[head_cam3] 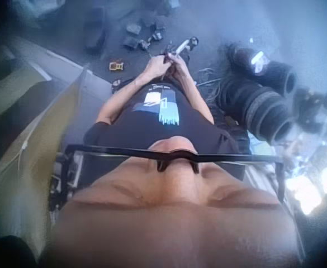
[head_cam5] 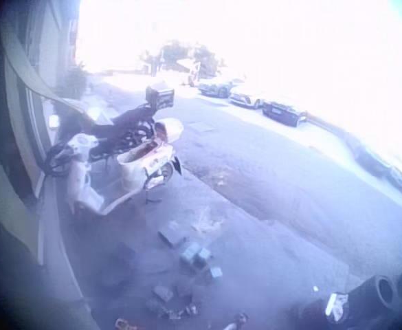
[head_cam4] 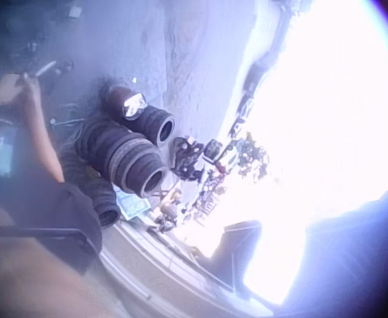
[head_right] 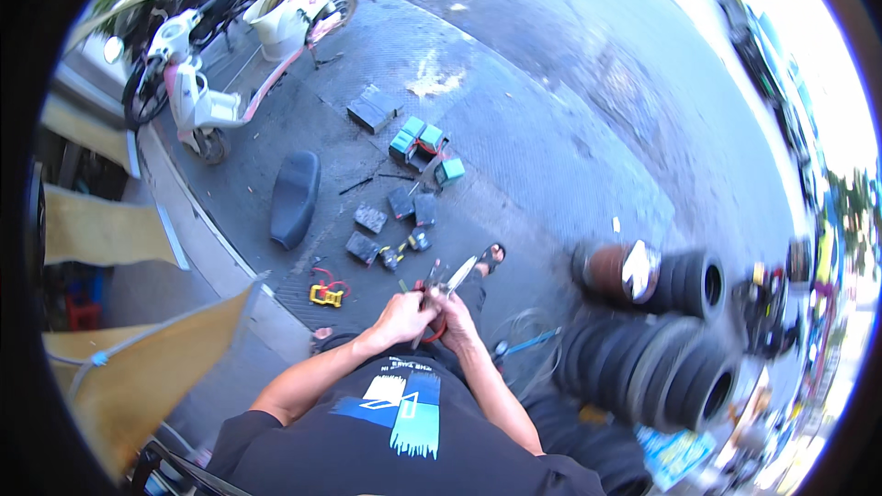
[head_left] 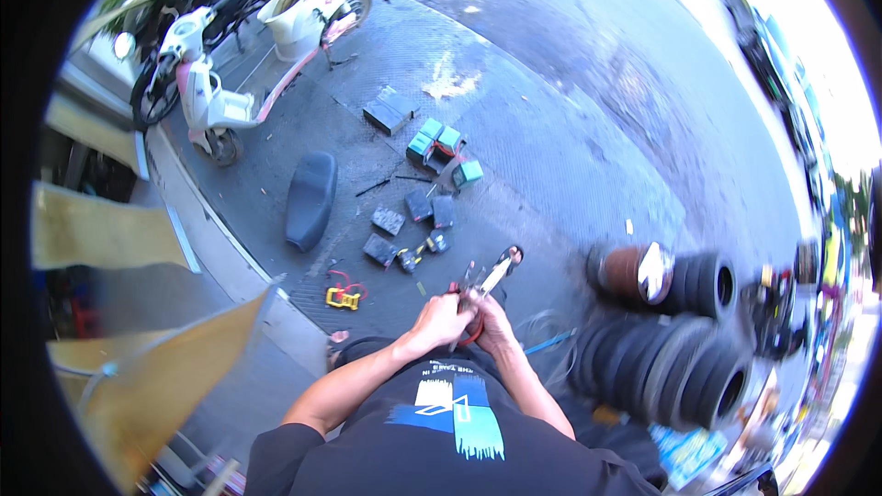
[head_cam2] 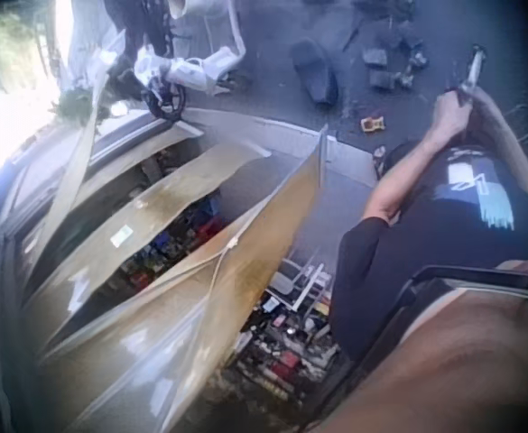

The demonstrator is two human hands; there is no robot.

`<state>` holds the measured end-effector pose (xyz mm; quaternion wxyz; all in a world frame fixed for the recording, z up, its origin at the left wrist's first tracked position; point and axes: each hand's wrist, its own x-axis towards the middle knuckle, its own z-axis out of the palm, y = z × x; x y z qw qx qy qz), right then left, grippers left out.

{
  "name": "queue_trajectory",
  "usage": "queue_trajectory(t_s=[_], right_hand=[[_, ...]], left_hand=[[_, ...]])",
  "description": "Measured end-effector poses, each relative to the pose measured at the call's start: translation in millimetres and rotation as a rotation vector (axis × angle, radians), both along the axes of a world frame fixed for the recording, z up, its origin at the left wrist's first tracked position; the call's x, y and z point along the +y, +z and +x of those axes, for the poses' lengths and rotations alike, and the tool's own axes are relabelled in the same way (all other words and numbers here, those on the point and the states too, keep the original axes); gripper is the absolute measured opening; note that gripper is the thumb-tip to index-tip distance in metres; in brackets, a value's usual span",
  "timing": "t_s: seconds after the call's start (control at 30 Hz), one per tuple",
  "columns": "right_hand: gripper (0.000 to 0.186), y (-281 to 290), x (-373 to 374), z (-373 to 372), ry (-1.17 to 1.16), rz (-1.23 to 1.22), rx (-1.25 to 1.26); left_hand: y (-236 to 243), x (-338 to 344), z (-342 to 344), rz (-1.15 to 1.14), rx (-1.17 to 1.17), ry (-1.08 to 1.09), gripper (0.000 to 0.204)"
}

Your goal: The person retrieves a pair of scissors from a shelf and walks outside to a battery pack on the ground. They use the scissors to cut wires and remove a battery cell from the pack, then strip the insulation from the cut wires.

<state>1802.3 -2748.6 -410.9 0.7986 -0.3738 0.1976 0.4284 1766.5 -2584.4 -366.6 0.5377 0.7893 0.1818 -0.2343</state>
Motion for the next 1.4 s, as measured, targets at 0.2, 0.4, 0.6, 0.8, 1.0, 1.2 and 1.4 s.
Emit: queue_trajectory(t_s=[0.2,0.4,0.6,0.8,1.0,1.2,1.4], right_hand=[[0.03,-92,-82,283,0.509,-0.388,-0.172],[0.048,-191,-130,519,1.144,-1.024,-0.802],[0.038,-317,-107,681,1.442,-1.211,-1.0],[0.03,-497,-39,785,1.515,-1.353,-1.172],[0.025,-711,13,853,1.392,-1.367,-1.564],[0.031,-800,34,882,1.447,-1.069,-1.625],[0.058,-790,65,890,1.878,-0.549,-1.317]], left_hand=[[-85,-120,186,-0.148,0.121,0.256,0.04],[-184,-154,257,-0.235,0.324,0.74,0.036],[-354,-105,340,-0.18,0.249,0.817,0.018],[-533,-76,485,0.287,-0.115,0.365,0.019],[-728,-108,588,0.266,0.045,0.224,0.019],[-878,-117,675,0.473,-0.241,0.379,0.013],[-919,-114,676,0.595,-0.414,0.188,0.024]])
